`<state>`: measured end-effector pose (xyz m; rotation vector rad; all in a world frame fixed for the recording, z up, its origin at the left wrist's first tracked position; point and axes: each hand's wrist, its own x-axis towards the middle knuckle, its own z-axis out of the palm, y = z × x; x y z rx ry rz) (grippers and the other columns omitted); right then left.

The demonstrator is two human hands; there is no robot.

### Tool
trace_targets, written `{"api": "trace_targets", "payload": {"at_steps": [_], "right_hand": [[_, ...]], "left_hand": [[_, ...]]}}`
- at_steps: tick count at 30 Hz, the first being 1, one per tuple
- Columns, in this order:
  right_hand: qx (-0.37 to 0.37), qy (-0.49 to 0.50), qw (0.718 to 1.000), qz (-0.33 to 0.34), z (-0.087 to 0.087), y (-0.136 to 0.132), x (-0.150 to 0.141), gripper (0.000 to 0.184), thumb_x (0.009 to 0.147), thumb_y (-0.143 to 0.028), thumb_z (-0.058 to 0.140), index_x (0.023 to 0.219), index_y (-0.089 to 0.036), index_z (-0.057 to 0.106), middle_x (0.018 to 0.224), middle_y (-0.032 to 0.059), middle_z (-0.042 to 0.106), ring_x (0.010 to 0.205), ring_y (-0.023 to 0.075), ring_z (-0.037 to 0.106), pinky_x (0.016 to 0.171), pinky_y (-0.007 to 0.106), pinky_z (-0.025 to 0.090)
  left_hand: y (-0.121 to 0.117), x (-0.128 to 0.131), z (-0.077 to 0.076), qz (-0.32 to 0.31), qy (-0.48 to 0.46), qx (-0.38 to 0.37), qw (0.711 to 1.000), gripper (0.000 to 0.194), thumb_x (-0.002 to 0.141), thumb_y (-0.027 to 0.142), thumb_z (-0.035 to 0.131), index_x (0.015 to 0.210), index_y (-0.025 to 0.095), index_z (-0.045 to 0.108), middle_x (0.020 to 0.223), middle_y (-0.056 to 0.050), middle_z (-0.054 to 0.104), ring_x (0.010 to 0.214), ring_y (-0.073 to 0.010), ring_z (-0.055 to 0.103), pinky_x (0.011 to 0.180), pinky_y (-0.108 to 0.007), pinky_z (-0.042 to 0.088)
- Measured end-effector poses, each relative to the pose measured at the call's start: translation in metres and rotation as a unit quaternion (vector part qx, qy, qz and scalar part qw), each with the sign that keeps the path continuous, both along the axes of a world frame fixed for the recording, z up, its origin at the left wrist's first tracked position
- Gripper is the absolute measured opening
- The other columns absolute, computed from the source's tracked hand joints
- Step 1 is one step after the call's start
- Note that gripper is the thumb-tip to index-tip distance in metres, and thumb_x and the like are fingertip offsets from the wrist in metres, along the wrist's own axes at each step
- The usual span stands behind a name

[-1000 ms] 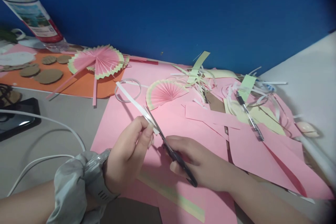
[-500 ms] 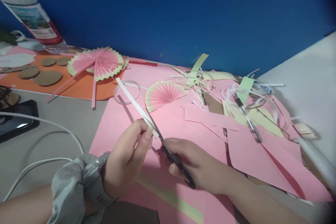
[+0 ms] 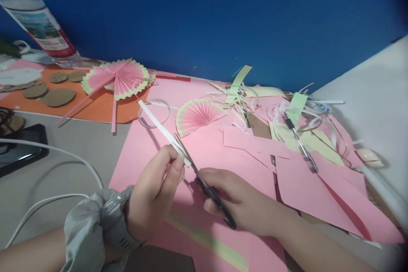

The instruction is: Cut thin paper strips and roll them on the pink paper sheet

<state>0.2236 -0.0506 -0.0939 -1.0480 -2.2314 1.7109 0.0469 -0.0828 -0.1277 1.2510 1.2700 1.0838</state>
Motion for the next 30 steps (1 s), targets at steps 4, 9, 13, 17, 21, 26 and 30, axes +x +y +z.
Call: {"api": "trace_targets", "payload": {"at_steps": [4, 9, 13, 17, 21, 26, 30], "right_hand": [[0.022, -0.021, 1.000, 0.006, -0.0008, 0.0007, -0.0003, 0.029, 0.088, -0.030, 0.049, 0.066, -0.019, 0.033, 0.068, -0.0044, 0.037, 0.061, 0.0092, 0.035, 0.056, 0.024, 0.030], [0.026, -0.023, 0.999, 0.006, -0.0036, 0.0009, -0.0003, 0.030, 0.089, -0.034, 0.048, 0.067, -0.019, 0.032, 0.069, -0.0045, 0.035, 0.061, 0.0095, 0.034, 0.057, 0.024, 0.030], [0.039, -0.026, 0.999, 0.008, -0.0055, 0.0006, 0.0000, 0.031, 0.089, -0.033, 0.049, 0.067, -0.020, 0.032, 0.068, -0.0047, 0.037, 0.061, 0.0097, 0.034, 0.057, 0.024, 0.030], [0.035, -0.024, 0.999, 0.005, -0.0057, 0.0004, 0.0005, 0.031, 0.088, -0.033, 0.051, 0.067, -0.020, 0.032, 0.068, -0.0050, 0.036, 0.061, 0.0098, 0.033, 0.056, 0.024, 0.029], [0.038, -0.022, 0.999, 0.008, -0.0063, 0.0004, 0.0012, 0.029, 0.087, -0.030, 0.052, 0.068, -0.020, 0.033, 0.068, -0.0050, 0.036, 0.061, 0.0101, 0.033, 0.057, 0.025, 0.029], [0.029, -0.020, 0.999, 0.003, -0.0069, 0.0007, 0.0005, 0.028, 0.087, -0.029, 0.053, 0.068, -0.020, 0.033, 0.069, -0.0051, 0.037, 0.061, 0.0099, 0.034, 0.057, 0.024, 0.029], [0.023, -0.025, 0.999, 0.001, -0.0057, 0.0012, -0.0003, 0.029, 0.085, -0.026, 0.054, 0.067, -0.020, 0.033, 0.067, -0.0052, 0.036, 0.060, 0.0096, 0.034, 0.056, 0.024, 0.029]], "left_hand": [[0.0008, -0.0008, 0.0000, -0.002, 0.005, 0.000, 1.000, 0.025, 0.097, 0.036, 0.034, 0.077, 0.023, 0.040, 0.068, 0.005, 0.042, 0.062, -0.0109, 0.041, 0.059, -0.028, 0.035], [0.0005, -0.0011, 0.0005, -0.006, 0.011, 0.006, 1.000, 0.025, 0.097, 0.037, 0.034, 0.077, 0.023, 0.040, 0.068, 0.005, 0.042, 0.063, -0.0106, 0.041, 0.060, -0.028, 0.036], [0.0002, -0.0011, 0.0006, -0.002, 0.012, 0.008, 1.000, 0.026, 0.097, 0.037, 0.033, 0.077, 0.023, 0.039, 0.068, 0.005, 0.042, 0.062, -0.0103, 0.041, 0.059, -0.027, 0.036], [0.0001, -0.0016, 0.0012, -0.004, 0.016, 0.011, 1.000, 0.025, 0.098, 0.035, 0.033, 0.077, 0.023, 0.040, 0.068, 0.005, 0.043, 0.063, -0.0100, 0.042, 0.060, -0.027, 0.037], [0.0010, -0.0019, 0.0024, -0.009, 0.015, 0.019, 1.000, 0.026, 0.098, 0.034, 0.033, 0.075, 0.023, 0.038, 0.067, 0.006, 0.040, 0.061, -0.0096, 0.040, 0.059, -0.026, 0.036], [0.0031, -0.0016, 0.0031, -0.016, 0.016, 0.030, 0.999, 0.025, 0.098, 0.033, 0.032, 0.076, 0.023, 0.038, 0.067, 0.006, 0.039, 0.061, -0.0094, 0.039, 0.059, -0.025, 0.036], [0.0030, -0.0024, 0.0034, -0.017, 0.022, 0.039, 0.999, 0.025, 0.098, 0.032, 0.032, 0.076, 0.023, 0.038, 0.067, 0.006, 0.040, 0.060, -0.0090, 0.039, 0.058, -0.024, 0.036]]}}
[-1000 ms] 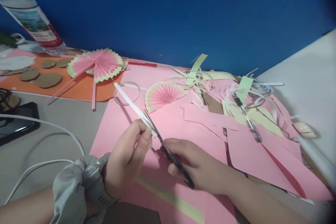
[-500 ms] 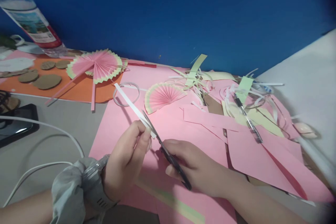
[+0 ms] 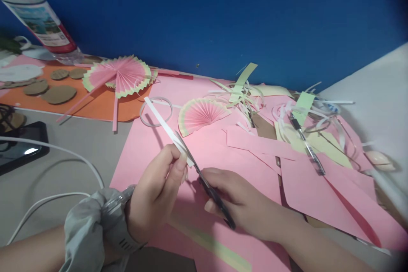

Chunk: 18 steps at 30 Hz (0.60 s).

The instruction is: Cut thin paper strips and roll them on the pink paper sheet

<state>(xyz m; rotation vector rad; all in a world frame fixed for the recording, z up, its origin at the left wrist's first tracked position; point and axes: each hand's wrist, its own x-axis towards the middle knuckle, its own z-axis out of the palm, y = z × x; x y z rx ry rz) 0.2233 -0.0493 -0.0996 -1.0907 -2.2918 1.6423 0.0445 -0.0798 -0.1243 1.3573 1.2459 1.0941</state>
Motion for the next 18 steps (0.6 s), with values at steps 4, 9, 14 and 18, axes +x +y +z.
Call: {"api": "trace_targets", "payload": {"at_steps": [4, 9, 14, 18], "right_hand": [[-0.002, 0.012, 1.000, 0.006, 0.0018, 0.0000, 0.0010, 0.026, 0.085, -0.027, 0.052, 0.067, -0.020, 0.035, 0.069, -0.0046, 0.039, 0.061, 0.0098, 0.035, 0.057, 0.024, 0.031], [0.000, -0.003, 1.000, 0.008, 0.0026, -0.0001, 0.0022, 0.022, 0.085, -0.026, 0.050, 0.069, -0.020, 0.036, 0.070, -0.0042, 0.040, 0.062, 0.0101, 0.036, 0.057, 0.024, 0.031], [0.002, 0.022, 1.000, 0.014, 0.0022, 0.0004, 0.0012, 0.021, 0.085, -0.025, 0.049, 0.069, -0.019, 0.036, 0.070, -0.0040, 0.040, 0.063, 0.0101, 0.036, 0.058, 0.024, 0.032], [-0.013, 0.020, 1.000, 0.004, 0.0034, 0.0005, 0.0001, 0.025, 0.087, -0.029, 0.049, 0.068, -0.019, 0.037, 0.069, -0.0044, 0.039, 0.061, 0.0095, 0.036, 0.057, 0.023, 0.031]], "left_hand": [[-0.0011, -0.0013, 0.0002, -0.003, 0.005, 0.012, 1.000, 0.024, 0.098, 0.031, 0.033, 0.077, 0.023, 0.040, 0.067, 0.006, 0.040, 0.060, -0.0081, 0.039, 0.058, -0.023, 0.035], [0.0013, -0.0001, -0.0004, -0.005, 0.008, 0.013, 1.000, 0.025, 0.098, 0.031, 0.033, 0.076, 0.023, 0.039, 0.066, 0.006, 0.041, 0.059, -0.0082, 0.039, 0.056, -0.023, 0.035], [-0.0002, -0.0007, 0.0006, -0.007, 0.009, 0.017, 1.000, 0.025, 0.098, 0.031, 0.033, 0.076, 0.023, 0.040, 0.067, 0.006, 0.041, 0.061, -0.0084, 0.040, 0.059, -0.023, 0.036], [-0.0017, -0.0018, 0.0006, -0.011, 0.006, 0.012, 1.000, 0.024, 0.098, 0.032, 0.032, 0.077, 0.023, 0.039, 0.067, 0.006, 0.041, 0.060, -0.0090, 0.040, 0.057, -0.024, 0.036]]}}
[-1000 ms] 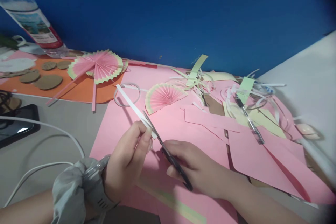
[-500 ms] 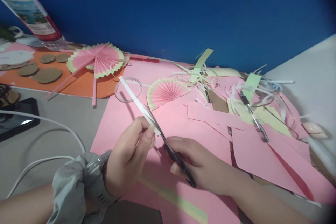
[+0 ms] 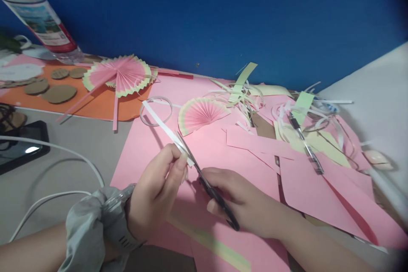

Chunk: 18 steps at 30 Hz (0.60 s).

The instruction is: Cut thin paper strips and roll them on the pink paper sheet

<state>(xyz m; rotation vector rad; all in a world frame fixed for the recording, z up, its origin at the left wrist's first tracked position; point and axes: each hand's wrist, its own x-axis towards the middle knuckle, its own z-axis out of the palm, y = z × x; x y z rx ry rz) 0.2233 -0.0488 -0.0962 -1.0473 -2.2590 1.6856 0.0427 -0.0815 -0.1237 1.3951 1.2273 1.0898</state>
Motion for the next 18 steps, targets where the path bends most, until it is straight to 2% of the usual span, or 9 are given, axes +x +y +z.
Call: {"api": "trace_targets", "payload": {"at_steps": [18], "right_hand": [[0.015, -0.010, 1.000, -0.004, -0.0022, 0.0002, 0.0002, 0.030, 0.088, -0.032, 0.051, 0.066, -0.019, 0.035, 0.069, -0.0038, 0.039, 0.061, 0.0102, 0.036, 0.056, 0.025, 0.031]], "left_hand": [[0.0014, 0.0013, 0.0012, 0.010, -0.004, -0.013, 1.000, 0.024, 0.098, 0.032, 0.033, 0.076, 0.022, 0.039, 0.067, 0.005, 0.041, 0.060, -0.0094, 0.040, 0.058, -0.025, 0.036]]}}
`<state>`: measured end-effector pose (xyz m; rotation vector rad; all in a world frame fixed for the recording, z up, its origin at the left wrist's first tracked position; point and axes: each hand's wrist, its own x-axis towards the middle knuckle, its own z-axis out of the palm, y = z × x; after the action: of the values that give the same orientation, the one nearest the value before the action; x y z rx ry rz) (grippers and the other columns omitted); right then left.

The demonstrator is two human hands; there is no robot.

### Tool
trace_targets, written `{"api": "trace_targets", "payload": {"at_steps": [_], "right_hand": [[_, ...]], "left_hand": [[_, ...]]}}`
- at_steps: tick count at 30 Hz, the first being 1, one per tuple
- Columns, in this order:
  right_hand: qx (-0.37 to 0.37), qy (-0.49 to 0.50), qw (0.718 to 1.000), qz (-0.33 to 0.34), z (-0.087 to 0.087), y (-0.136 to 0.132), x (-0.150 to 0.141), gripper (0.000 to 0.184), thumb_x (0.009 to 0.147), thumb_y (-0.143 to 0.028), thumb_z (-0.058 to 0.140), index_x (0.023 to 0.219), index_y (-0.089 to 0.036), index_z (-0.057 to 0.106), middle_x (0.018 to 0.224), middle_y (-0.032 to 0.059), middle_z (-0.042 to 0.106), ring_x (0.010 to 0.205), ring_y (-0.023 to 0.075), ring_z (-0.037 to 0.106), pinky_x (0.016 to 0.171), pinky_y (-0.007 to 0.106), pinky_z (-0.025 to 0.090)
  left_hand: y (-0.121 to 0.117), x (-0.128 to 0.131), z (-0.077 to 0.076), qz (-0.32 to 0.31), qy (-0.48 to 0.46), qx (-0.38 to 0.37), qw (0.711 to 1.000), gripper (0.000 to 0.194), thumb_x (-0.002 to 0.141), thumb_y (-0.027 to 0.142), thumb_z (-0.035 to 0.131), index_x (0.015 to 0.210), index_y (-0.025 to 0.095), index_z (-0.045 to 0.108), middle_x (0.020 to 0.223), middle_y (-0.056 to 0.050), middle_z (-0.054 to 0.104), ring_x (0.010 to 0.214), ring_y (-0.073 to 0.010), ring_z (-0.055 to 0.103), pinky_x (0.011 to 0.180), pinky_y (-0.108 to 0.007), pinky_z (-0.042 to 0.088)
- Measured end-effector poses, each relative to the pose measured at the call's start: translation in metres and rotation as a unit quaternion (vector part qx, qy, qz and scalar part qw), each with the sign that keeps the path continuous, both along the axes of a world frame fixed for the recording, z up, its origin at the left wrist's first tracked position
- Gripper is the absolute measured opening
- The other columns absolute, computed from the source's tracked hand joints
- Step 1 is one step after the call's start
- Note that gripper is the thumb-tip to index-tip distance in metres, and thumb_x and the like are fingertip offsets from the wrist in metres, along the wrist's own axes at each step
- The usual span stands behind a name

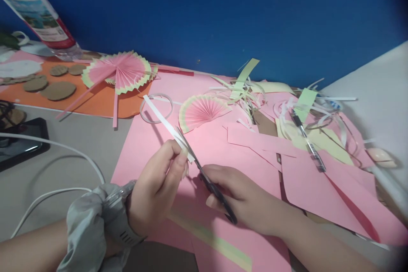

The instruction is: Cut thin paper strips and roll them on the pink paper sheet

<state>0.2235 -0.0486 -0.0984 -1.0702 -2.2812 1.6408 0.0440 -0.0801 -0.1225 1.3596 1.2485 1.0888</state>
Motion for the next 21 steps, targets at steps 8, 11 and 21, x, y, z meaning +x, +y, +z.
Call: {"api": "trace_targets", "payload": {"at_steps": [8, 11, 21], "right_hand": [[-0.069, 0.070, 0.994, -0.045, -0.007, 0.001, 0.004, 0.031, 0.088, -0.036, 0.053, 0.066, -0.018, 0.041, 0.068, -0.0035, 0.042, 0.061, 0.0094, 0.040, 0.057, 0.023, 0.032], [-0.138, 0.131, 0.976, -0.109, -0.012, 0.001, 0.004, 0.032, 0.088, -0.044, 0.052, 0.072, -0.017, 0.046, 0.068, -0.0023, 0.048, 0.061, 0.0100, 0.046, 0.057, 0.023, 0.037], [-0.204, 0.250, 0.918, -0.232, -0.023, 0.004, 0.004, 0.024, 0.080, -0.037, 0.064, 0.080, -0.016, 0.053, 0.067, -0.0033, 0.047, 0.053, 0.0089, 0.048, 0.052, 0.025, 0.043]], "left_hand": [[0.001, 0.000, -0.002, 0.006, 0.000, -0.007, 1.000, 0.025, 0.098, 0.033, 0.032, 0.076, 0.023, 0.039, 0.065, 0.006, 0.042, 0.059, -0.0087, 0.041, 0.058, -0.023, 0.036], [0.002, -0.001, -0.001, -0.026, 0.000, -0.005, 1.000, 0.025, 0.098, 0.033, 0.032, 0.077, 0.023, 0.040, 0.067, 0.005, 0.043, 0.061, -0.0091, 0.043, 0.060, -0.023, 0.037], [-0.002, 0.000, 0.003, -0.267, 0.058, -0.011, 0.962, 0.023, 0.093, 0.025, 0.039, 0.072, 0.020, 0.047, 0.066, 0.003, 0.049, 0.060, -0.0106, 0.043, 0.057, -0.022, 0.036]]}}
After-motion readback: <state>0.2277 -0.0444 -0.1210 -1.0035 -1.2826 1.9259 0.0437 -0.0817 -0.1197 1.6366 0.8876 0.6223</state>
